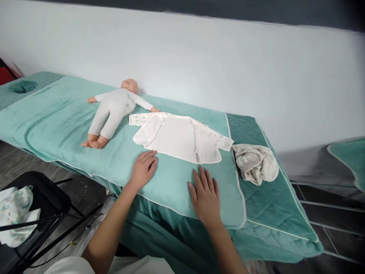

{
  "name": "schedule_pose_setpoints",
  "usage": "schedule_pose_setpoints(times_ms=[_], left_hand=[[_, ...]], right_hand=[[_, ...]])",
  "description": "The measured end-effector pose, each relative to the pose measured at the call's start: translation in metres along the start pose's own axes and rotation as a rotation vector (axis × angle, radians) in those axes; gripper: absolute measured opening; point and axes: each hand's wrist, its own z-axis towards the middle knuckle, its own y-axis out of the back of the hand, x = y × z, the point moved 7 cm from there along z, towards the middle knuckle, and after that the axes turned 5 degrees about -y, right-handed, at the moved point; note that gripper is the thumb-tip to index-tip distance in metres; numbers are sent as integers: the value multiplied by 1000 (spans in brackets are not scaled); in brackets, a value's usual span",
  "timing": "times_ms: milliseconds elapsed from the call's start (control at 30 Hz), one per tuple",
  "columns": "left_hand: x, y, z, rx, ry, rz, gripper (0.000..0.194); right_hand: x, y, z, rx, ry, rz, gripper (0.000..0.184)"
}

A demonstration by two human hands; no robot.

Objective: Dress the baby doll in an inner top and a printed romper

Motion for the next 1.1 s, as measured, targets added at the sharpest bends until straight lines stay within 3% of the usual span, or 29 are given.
schedule_pose_setpoints(times_ms=[233, 400, 500, 600, 667, 767, 900, 967, 1033, 1100], left_hand=[[-23, -5, -59, 88, -29, 261, 49], [-27, -2, -94, 122, -20, 296, 55], [-17, 10, -109, 146, -40, 257, 58], [10, 40, -111, 43, 52, 236, 63], [36, 71, -103, -108, 158, 237, 65], [77, 123, -78, -350, 241, 250, 62], [153, 177, -35, -496, 407, 194, 65], [199, 186, -16, -421, 583, 38, 69], [234, 183, 2, -247, 716, -133, 68], [251, 177, 23, -76, 695, -281, 64]], right_hand=[[4, -1, -32, -96, 13, 29, 66], [6, -4, -53, -103, 30, 41, 72], [10, 3, -60, -80, 55, 77, 70], [24, 16, -41, -79, 106, 172, 67], [43, 25, -6, -96, 147, 285, 65], [83, 21, 77, -54, 187, 492, 58], [140, -30, 221, 140, 82, 605, 65], [168, -62, 293, 189, 50, 628, 69], [190, -92, 359, 181, 16, 614, 76], [211, -119, 414, 199, 9, 616, 78]])
